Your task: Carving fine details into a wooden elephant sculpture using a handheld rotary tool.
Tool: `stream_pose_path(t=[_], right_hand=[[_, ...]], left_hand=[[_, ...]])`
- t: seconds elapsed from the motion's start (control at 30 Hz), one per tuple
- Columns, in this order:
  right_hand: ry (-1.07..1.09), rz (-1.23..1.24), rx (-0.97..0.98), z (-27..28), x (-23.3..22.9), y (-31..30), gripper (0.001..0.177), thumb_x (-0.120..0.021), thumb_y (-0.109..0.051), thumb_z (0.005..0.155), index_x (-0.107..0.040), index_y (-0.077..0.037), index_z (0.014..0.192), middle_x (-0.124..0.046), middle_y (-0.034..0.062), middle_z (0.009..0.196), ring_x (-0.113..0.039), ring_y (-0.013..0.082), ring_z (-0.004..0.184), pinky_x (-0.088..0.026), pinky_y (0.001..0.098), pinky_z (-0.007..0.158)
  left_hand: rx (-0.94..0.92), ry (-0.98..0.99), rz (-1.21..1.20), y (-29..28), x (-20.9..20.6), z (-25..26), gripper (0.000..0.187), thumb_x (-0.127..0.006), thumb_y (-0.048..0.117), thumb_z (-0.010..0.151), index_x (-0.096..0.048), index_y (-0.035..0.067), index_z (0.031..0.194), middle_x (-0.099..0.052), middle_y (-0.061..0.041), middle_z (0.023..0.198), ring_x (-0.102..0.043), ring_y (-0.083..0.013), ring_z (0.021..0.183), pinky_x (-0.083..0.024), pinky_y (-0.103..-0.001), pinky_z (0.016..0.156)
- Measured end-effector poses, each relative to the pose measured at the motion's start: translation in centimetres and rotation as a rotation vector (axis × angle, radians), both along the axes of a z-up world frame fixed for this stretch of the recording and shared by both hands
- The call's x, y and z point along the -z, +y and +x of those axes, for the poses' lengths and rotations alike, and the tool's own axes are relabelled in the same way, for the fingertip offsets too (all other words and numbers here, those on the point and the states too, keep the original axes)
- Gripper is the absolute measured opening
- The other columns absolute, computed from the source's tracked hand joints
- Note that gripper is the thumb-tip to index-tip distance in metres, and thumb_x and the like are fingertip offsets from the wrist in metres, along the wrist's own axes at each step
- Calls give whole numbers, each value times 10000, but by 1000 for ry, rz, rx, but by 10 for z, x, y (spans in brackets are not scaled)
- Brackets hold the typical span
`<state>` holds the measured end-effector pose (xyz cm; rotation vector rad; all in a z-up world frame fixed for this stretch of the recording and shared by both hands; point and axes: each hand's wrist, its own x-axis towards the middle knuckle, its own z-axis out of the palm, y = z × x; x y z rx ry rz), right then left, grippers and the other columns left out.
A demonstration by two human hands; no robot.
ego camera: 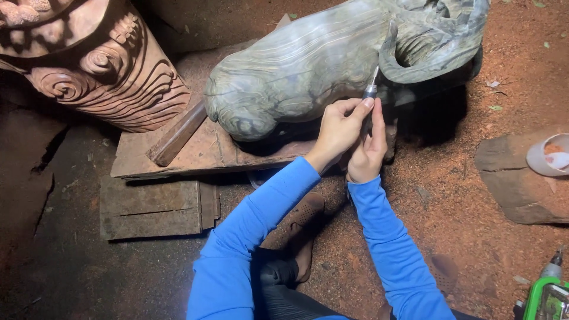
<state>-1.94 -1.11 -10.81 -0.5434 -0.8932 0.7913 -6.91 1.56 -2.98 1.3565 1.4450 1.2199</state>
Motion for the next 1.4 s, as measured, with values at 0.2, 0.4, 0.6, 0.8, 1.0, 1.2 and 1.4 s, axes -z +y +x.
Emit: stream_pose_path(t=[0.2,0.4,0.6,0.8,1.0,1.2,1.4], right_hand=[[-59,42,20,4,1,3,661,-707,-168,1047,-375,-75,1611,-459,174,1603,-571,273,1336,-588,398,1076],[-69,50,42,-14,-27,-15,662,-723,-200,1056,-384,-74,1610,-456,141,1608,-569,273,1360,-570,412,1115],[-78,29,-4,-26,-37,-25,660,-716,-183,1068,-371,-86,1622,-440,143,1628,-555,267,1385,-560,407,1138],[-116,6,-9,-28,-32,-30,645,-700,-174,1077,-369,-87,1623,-440,145,1629,-553,268,1393,-554,408,1146],[-160,-18,-4,-27,-27,-28,631,-684,-165,1086,-366,-89,1625,-440,148,1630,-551,269,1400,-548,409,1154],[-177,-29,-13,-24,-24,-28,616,-668,-155,1094,-364,-91,1626,-439,151,1630,-549,269,1407,-542,410,1161],[-200,-41,-24,-26,-21,-27,602,-652,-146,1103,-362,-92,1628,-439,153,1631,-547,270,1414,-536,411,1169]], left_hand=[[-35,-68,-20,-1,-4,3,209,-723,401,917,-825,231,984,-773,-80,970,-750,-277,980,-593,-383,802],[-38,45,-44,-14,-27,-2,259,-683,436,893,-818,234,983,-780,-101,1004,-738,-378,1044,-600,-471,860],[-51,21,-55,-19,-34,-4,293,-660,461,883,-810,240,1002,-788,-85,997,-747,-370,1060,-609,-472,880],[-42,90,-103,-23,-44,-5,323,-606,525,882,-804,315,1027,-803,10,1038,-764,-294,1091,-599,-422,921],[-58,52,-102,-27,-45,-4,324,-610,519,875,-803,307,1027,-806,-3,1039,-770,-297,1091,-611,-415,913],[-79,60,-6,-28,-41,-7,337,-600,510,876,-803,275,1007,-804,-44,978,-786,-318,1030,-630,-406,861],[-78,31,67,-29,-39,-10,358,-587,481,882,-802,212,979,-805,-101,921,-781,-364,990,-625,-431,843]])
